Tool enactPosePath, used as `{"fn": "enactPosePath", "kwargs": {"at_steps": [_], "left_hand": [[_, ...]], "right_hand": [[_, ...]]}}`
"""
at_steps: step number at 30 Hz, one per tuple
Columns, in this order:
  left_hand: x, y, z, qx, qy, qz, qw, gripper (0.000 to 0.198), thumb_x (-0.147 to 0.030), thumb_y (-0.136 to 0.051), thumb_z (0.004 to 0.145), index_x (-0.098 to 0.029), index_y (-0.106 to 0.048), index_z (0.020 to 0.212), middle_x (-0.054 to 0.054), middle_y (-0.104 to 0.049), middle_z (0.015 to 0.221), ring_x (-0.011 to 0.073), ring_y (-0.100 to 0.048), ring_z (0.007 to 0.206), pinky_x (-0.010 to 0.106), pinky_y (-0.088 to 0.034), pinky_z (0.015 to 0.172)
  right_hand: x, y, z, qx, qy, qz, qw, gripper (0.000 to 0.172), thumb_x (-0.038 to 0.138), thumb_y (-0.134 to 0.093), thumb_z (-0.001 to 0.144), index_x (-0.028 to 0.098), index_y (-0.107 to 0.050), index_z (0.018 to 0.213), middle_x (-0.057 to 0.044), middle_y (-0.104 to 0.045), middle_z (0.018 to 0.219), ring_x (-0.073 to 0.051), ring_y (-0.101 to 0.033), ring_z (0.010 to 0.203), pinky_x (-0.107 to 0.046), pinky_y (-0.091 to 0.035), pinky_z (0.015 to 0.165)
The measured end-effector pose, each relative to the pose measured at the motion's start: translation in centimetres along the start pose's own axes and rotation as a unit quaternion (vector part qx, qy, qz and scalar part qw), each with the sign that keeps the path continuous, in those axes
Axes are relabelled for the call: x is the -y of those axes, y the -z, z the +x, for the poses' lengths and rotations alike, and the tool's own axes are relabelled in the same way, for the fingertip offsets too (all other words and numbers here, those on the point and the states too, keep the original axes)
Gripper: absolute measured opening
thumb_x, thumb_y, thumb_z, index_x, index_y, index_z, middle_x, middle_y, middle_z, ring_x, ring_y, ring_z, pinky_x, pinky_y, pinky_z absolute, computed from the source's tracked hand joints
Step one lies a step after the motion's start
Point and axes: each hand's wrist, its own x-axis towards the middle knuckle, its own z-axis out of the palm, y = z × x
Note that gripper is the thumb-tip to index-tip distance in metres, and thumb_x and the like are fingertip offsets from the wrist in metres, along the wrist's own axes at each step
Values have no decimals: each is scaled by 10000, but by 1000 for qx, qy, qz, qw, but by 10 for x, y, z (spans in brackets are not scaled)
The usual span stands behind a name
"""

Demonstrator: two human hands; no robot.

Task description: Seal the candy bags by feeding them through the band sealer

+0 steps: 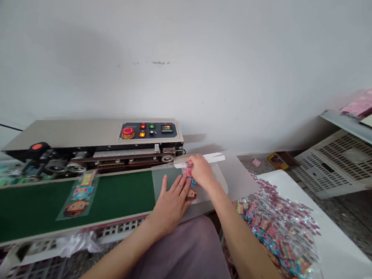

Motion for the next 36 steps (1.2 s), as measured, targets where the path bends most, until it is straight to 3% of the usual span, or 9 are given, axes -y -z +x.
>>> {"fn": "enactPosePath", "kwargs": {"at_steps": [3, 8, 12, 16, 20, 24, 26, 30, 36], "left_hand": [[-2, 1, 0, -3, 5, -5, 1000, 577, -413, -257, 1055, -117, -368, 1538, 158, -322, 1611, 310, -277, 1505, 718, -120, 1187], [-3, 1, 1, -11, 12, -14, 1000, 572, -434, -271, 1055, -143, -376, 1537, 146, -341, 1606, 305, -292, 1499, 714, -150, 1183], [-2, -2, 1, -13, 11, -9, 1000, 575, -431, -269, 1055, -132, -376, 1534, 142, -323, 1614, 301, -295, 1498, 710, -160, 1184], [-2, -2, 0, -6, 15, -3, 1000, 570, -405, -266, 1057, -109, -367, 1534, 148, -298, 1622, 315, -286, 1500, 722, -154, 1178], [-4, 8, 0, 5, 18, -16, 1000, 576, -440, -304, 1050, -124, -398, 1522, 152, -343, 1602, 326, -316, 1486, 720, -176, 1176], [-8, 15, 10, -20, 16, -27, 999, 592, -477, -311, 1043, -139, -409, 1519, 157, -300, 1623, 325, -260, 1510, 697, -194, 1181], [-8, 13, 17, -34, 1, -32, 999, 593, -486, -307, 1042, -154, -400, 1525, 156, -264, 1638, 313, -215, 1526, 695, -197, 1179], [-1, 5, 21, -26, 15, -31, 999, 585, -491, -347, 1032, -159, -432, 1505, 166, -264, 1636, 314, -221, 1524, 712, -195, 1166], [18, 3, 7, -37, 82, 2, 996, 560, -464, -316, 1040, -178, -427, 1509, 138, -249, 1642, 294, -222, 1526, 718, -170, 1165]], "right_hand": [[-2, 2, -2, 5, 5, 3, 1000, 335, -3, -476, 769, 204, -704, 900, -39, -665, 931, -191, -569, 966, -300, -444, 870], [-8, 7, -10, -11, -8, 4, 1000, 546, -46, -367, 776, 204, -674, 1152, -43, -690, 988, -183, -591, 985, -311, -463, 893], [-4, 6, -19, -6, 18, -14, 1000, 447, 4, -400, 827, 192, -706, 1094, -88, -652, 1086, -224, -532, 1077, -341, -442, 945], [2, 1, -12, -8, 28, -28, 999, 349, 30, -463, 811, 197, -721, 977, -91, -637, 1022, -248, -520, 1031, -366, -443, 917], [0, 2, -13, -29, 26, -20, 999, 394, 14, -437, 789, 209, -708, 998, -73, -646, 1001, -232, -543, 1024, -364, -460, 925], [-6, 6, -53, -122, 0, 22, 992, 484, 76, -376, 862, 186, -599, 1277, -107, -624, 1189, -238, -538, 1155, -412, -449, 1010], [-8, 6, -83, -168, -29, 47, 984, 434, 129, -365, 901, 198, -610, 1253, -103, -633, 1159, -244, -554, 1136, -427, -460, 994], [-15, 5, -135, -166, -68, 69, 981, 340, 202, -386, 930, 219, -667, 1122, -92, -660, 1094, -250, -578, 1071, -431, -469, 959], [-30, 13, -178, -184, -94, 70, 976, 301, 260, -427, 935, 240, -692, 1074, -79, -678, 1066, -257, -586, 1051, -434, -464, 939]]}}
